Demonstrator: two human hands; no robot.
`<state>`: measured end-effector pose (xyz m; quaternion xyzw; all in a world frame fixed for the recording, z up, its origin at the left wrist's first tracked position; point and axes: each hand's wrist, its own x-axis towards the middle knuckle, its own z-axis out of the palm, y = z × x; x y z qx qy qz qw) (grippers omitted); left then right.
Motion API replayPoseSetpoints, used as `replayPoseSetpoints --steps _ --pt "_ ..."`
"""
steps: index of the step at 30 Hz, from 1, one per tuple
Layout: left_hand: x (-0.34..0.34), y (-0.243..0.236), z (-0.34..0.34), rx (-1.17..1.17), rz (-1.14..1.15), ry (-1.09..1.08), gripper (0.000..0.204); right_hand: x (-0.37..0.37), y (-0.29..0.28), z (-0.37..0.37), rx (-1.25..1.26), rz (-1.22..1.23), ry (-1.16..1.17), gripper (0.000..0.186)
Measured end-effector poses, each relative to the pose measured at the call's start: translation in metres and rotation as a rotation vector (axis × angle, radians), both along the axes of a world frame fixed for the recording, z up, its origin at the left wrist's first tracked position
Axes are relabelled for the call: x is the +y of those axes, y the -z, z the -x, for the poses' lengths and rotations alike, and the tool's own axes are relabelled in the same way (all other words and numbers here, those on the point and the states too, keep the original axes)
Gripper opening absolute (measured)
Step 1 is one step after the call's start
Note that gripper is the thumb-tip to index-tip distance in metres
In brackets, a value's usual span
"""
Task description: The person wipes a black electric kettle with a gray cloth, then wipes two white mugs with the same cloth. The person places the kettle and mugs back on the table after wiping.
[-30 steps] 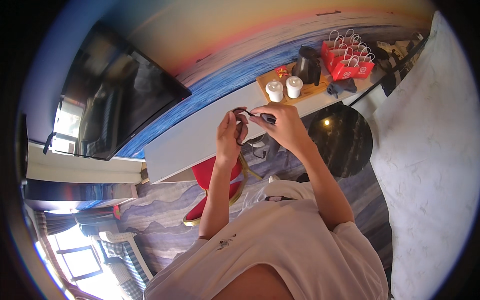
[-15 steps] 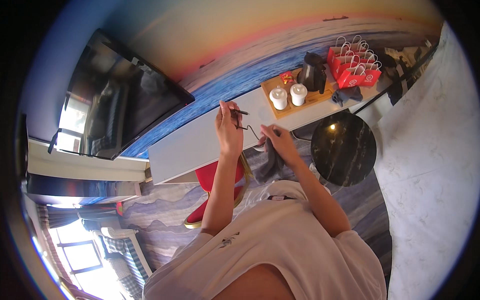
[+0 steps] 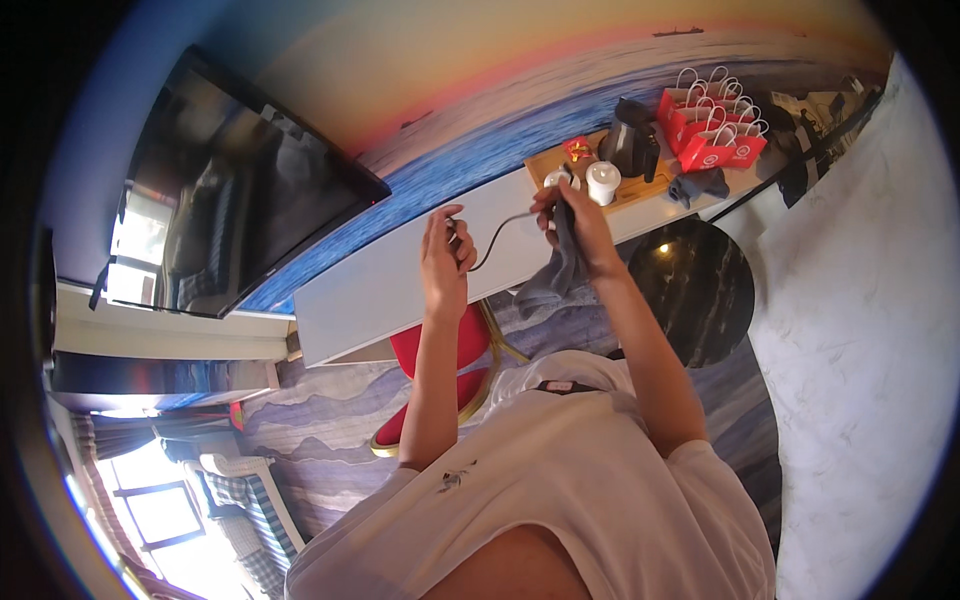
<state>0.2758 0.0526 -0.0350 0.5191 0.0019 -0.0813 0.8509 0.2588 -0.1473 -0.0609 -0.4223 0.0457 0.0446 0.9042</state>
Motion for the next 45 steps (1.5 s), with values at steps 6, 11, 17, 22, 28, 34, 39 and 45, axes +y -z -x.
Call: replayPoseSetpoints --steps 6,11,17,22,28,34,39,45 --pt "0.003 0.008 -0.004 0.02 -0.31 0.278 0.022 0.035 -0.052 -0.015 -0.228 0.062 -0.036 0.043" --pt "0.013 0.037 -0.006 -0.166 -0.331 0.276 0.015 0.066 -0.047 -0.018 -0.196 0.084 -0.041 0.042" --pt "0.029 0.06 -0.015 -0.117 -0.373 0.232 0.035 0.089 -0.042 -0.025 -0.195 0.11 0.071 0.044" --pt "0.035 0.037 -0.005 -0.104 -0.306 0.253 0.045 0.094 -0.052 -0.035 -0.204 0.232 0.127 0.045" --pt "0.054 0.029 -0.011 0.158 0.057 0.343 0.034 0.095 -0.058 -0.037 -0.214 0.253 0.094 0.044" --pt "0.069 0.024 -0.016 0.163 0.223 0.387 0.026 0.088 -0.069 -0.032 -0.306 0.438 -0.054 0.044" --pt "0.068 0.034 -0.016 0.128 0.363 0.42 0.026 0.092 -0.074 -0.023 -0.271 0.692 -0.029 0.043" --pt "0.048 0.027 -0.018 0.354 0.487 0.242 0.026 0.086 -0.065 -0.025 -0.313 0.806 0.031 0.038"
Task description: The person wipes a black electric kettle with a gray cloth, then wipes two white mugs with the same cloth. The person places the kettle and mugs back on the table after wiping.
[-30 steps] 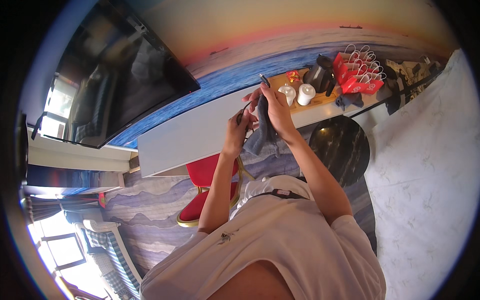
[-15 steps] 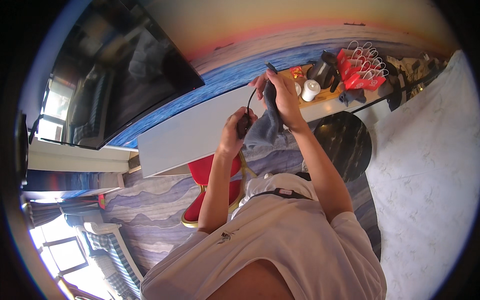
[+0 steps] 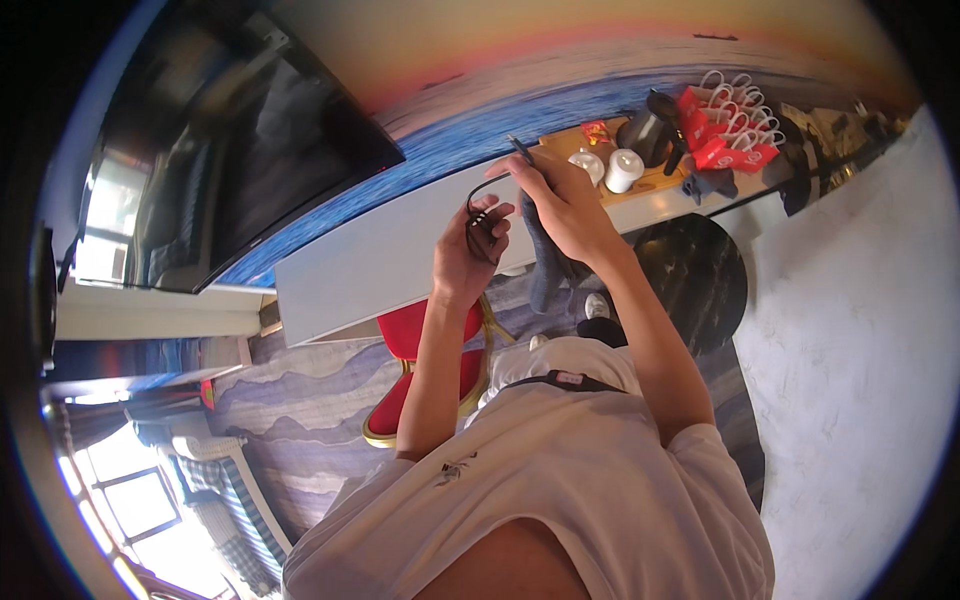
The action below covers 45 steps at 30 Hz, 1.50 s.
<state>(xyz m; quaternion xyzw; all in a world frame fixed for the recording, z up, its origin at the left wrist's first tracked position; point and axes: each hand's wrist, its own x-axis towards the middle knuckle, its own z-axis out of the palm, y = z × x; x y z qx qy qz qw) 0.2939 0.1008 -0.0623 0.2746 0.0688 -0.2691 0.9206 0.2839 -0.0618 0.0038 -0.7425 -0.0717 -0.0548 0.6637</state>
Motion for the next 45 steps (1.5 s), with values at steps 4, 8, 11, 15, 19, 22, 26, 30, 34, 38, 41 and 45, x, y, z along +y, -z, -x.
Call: replayPoseSetpoints --steps 4,8,11,15,19,22,26,30,34,38,41,45 --pt "-0.002 0.01 -0.007 -0.052 0.009 -0.098 0.03 0.0 0.003 0.006 0.057 0.001 -0.04 0.036" --pt "-0.014 0.009 -0.01 -0.067 -0.064 -0.236 0.035 0.002 0.014 0.015 0.09 -0.077 -0.155 0.031" --pt "-0.026 0.0 -0.004 -0.109 -0.131 -0.281 0.04 0.005 0.034 0.022 0.059 -0.079 -0.165 0.031" --pt "-0.049 -0.013 -0.005 -0.113 -0.266 -0.268 0.046 -0.002 0.032 0.03 0.1 0.007 -0.271 0.039" --pt "-0.071 -0.031 -0.013 -0.179 -0.322 -0.279 0.027 -0.025 0.023 0.025 0.077 0.098 -0.333 0.033" --pt "-0.089 -0.035 -0.021 -0.205 -0.267 -0.354 0.013 -0.042 0.02 0.024 0.039 0.121 -0.349 0.026" --pt "-0.108 -0.037 -0.032 -0.132 0.037 -0.405 0.011 -0.073 0.019 0.023 -0.125 0.155 -0.344 0.019" --pt "-0.123 -0.05 -0.033 -0.103 0.217 -0.378 0.018 -0.098 0.024 0.027 -0.108 0.016 -0.335 0.016" --pt "-0.134 -0.051 -0.026 -0.199 0.312 -0.199 0.031 -0.115 0.035 0.029 0.157 -0.517 -0.496 0.011" --pt "-0.14 -0.055 -0.023 -0.307 -0.021 -0.138 0.04 -0.123 0.039 0.021 0.145 -0.467 -0.302 0.018" --pt "-0.146 -0.058 -0.016 -0.261 -0.184 -0.192 0.046 -0.141 0.027 0.015 -0.061 -0.152 -0.223 0.021" --pt "-0.158 -0.075 0.003 -0.13 -0.307 -0.149 0.053 -0.161 0.022 -0.001 -0.588 0.37 -0.231 0.023"
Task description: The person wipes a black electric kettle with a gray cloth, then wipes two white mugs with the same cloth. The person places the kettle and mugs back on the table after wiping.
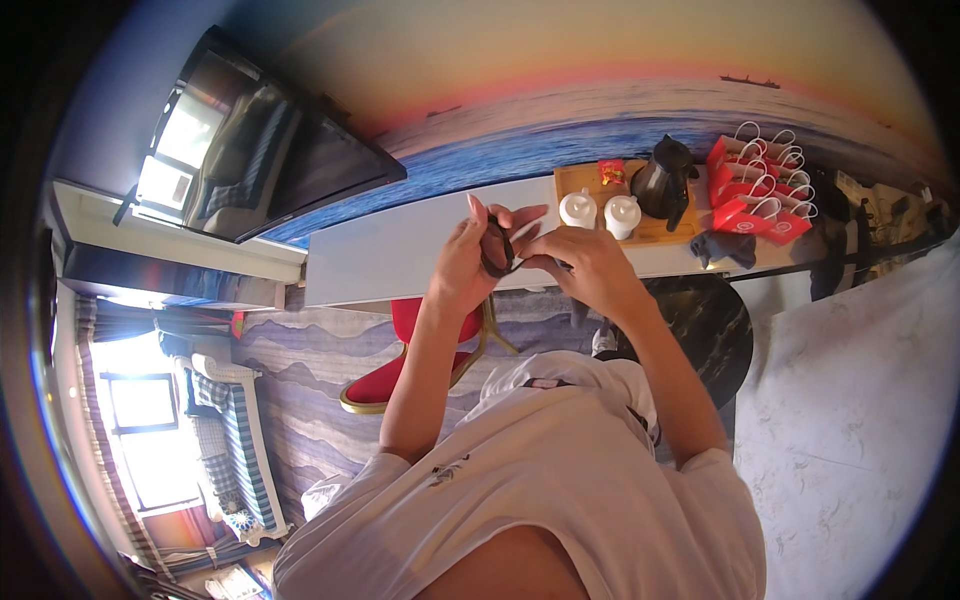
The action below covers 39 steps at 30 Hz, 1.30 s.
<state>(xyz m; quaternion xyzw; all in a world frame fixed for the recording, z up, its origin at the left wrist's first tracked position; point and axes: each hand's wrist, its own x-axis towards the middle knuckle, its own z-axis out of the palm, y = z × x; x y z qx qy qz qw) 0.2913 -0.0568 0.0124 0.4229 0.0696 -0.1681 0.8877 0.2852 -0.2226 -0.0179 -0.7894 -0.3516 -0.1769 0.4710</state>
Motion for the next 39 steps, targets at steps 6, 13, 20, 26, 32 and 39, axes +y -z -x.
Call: replayPoseSetpoints --steps 6,13,20,26,32,39 --pt "0.019 0.022 0.016 -0.139 -0.012 0.348 0.061 0.002 -0.026 0.005 -0.114 0.116 -0.073 0.027" --pt "0.029 0.012 0.03 -0.198 -0.633 0.298 0.048 0.011 -0.033 0.008 -0.131 0.218 -0.101 0.025" --pt "0.056 0.016 0.029 -0.082 -0.441 0.569 0.045 0.028 -0.025 0.013 -0.115 0.207 -0.129 0.024" --pt "0.062 0.01 0.031 0.283 0.205 0.4 0.053 0.04 -0.03 0.014 -0.045 0.261 -0.078 0.028" --pt "0.068 0.039 0.039 -0.148 -0.052 0.448 0.04 0.042 -0.023 0.015 0.315 0.196 -0.068 0.026" --pt "0.07 0.065 0.037 0.33 0.42 0.406 0.041 0.04 -0.004 0.021 0.433 0.266 -0.015 0.022"
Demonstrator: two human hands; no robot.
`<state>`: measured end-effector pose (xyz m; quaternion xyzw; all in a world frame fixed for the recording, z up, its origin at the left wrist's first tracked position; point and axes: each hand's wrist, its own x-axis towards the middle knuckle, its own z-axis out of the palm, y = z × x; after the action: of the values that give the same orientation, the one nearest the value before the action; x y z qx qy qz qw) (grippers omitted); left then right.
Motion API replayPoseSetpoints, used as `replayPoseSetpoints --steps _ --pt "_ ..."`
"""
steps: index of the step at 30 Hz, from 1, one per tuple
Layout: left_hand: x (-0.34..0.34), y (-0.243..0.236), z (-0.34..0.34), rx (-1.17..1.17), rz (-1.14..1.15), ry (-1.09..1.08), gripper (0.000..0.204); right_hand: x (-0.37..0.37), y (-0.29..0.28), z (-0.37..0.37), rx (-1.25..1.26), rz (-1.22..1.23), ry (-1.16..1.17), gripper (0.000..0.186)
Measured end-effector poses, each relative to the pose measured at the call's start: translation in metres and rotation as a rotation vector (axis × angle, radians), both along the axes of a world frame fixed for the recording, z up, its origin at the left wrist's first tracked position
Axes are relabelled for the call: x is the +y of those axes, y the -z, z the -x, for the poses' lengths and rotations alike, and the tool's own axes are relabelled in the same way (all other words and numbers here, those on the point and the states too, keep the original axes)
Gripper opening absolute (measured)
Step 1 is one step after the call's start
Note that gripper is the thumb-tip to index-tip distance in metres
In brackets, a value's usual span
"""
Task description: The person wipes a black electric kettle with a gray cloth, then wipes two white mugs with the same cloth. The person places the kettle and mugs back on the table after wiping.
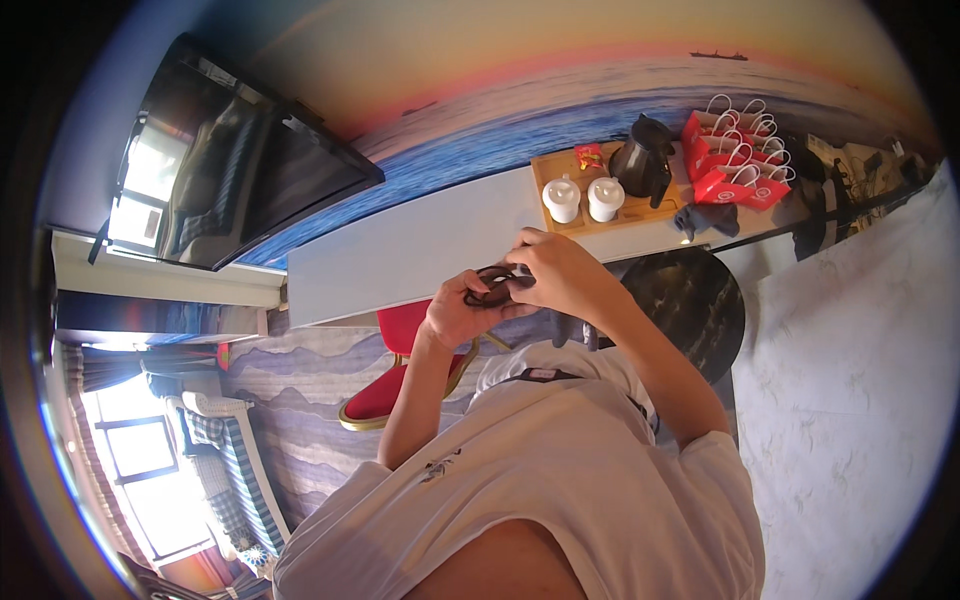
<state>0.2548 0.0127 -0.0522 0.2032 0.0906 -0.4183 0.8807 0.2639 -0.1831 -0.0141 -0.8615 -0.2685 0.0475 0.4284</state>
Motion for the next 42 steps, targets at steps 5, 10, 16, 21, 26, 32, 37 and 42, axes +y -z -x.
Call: replayPoseSetpoints --steps 5,10,16,21,26,32,37,42 --pt "0.001 0.021 0.001 0.078 0.017 0.075 0.042 0.002 0.02 0.005 0.115 -0.014 0.073 0.025" --pt "-0.006 0.047 -0.004 -0.038 -0.43 -0.013 0.036 0.006 0.05 0.008 0.261 -0.061 0.175 0.025" --pt "-0.02 0.055 -0.009 -0.416 -0.789 -0.095 0.036 0.001 0.083 0.005 0.386 -0.266 0.369 0.021" --pt "-0.028 0.067 -0.028 -0.654 -0.808 -0.078 0.032 -0.015 0.09 0.006 0.425 -0.417 0.534 0.02" --pt "-0.053 0.062 -0.052 -0.772 -0.86 0.079 0.034 -0.042 0.1 0.005 0.475 -0.615 0.604 0.024" --pt "-0.079 0.081 -0.076 -0.761 -0.891 0.062 0.033 -0.076 0.108 -0.019 0.605 -0.673 0.522 0.023" --pt "-0.076 0.108 -0.076 -0.512 -0.808 -0.161 0.036 -0.102 0.123 -0.103 0.479 -0.446 0.538 0.026" --pt "-0.031 0.141 -0.029 -0.396 -1.154 -0.279 0.049 -0.115 0.198 -0.237 0.338 -0.189 0.503 0.023"
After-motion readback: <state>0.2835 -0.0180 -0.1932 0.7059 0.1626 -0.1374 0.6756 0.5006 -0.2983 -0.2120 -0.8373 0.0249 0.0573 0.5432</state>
